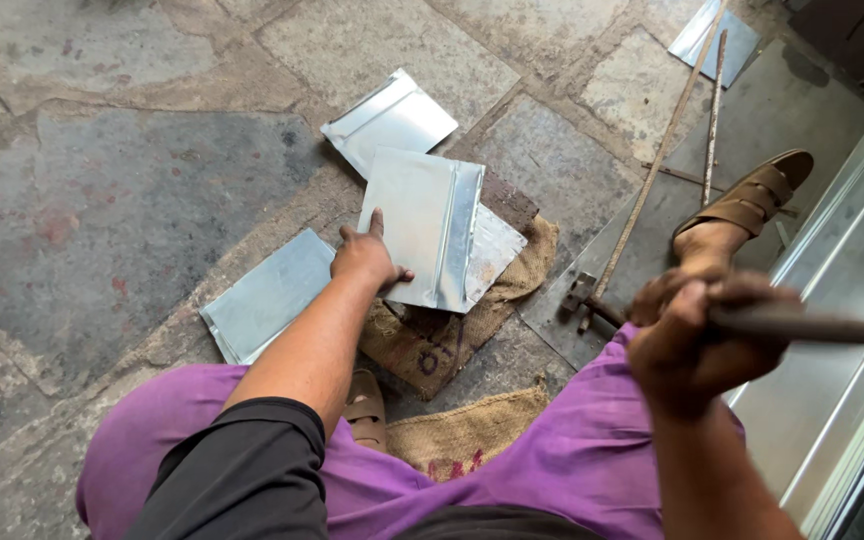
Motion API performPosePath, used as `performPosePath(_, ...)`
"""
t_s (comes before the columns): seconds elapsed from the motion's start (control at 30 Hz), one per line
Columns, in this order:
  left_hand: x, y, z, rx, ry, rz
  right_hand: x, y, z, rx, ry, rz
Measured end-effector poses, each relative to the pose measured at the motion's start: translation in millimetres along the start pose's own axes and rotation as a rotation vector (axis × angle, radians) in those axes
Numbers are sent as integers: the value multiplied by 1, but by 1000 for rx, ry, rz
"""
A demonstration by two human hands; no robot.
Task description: The person uses a hammer to fold the edges of metal sheets and flatten seams while working on a stone floor.
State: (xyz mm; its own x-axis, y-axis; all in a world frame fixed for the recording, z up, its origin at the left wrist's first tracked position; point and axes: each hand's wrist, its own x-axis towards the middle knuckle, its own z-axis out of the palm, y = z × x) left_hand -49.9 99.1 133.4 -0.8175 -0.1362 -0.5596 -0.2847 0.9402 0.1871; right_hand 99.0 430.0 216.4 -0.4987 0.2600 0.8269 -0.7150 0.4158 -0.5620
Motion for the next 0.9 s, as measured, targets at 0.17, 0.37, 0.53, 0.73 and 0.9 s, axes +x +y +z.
performPosePath(0.17,-4,-1,4,-35,0,-15,-108,28,29,-520,-733,384)
performPosePath(0.37,-8,0,4,-37,-12,-19,-92,17,25,-575,-860,945)
performPosePath(0.53,-6,0,6,-39,-39,-29,-4,-16,-1,-287,-479,224)
performPosePath(0.73,-8,2,3,-33,-36,-32,-36,3,-1,-36,-16,57)
performPosePath(0.9,-12,0,0,-84,-29,-39,-123,16,22,-619,-878,794)
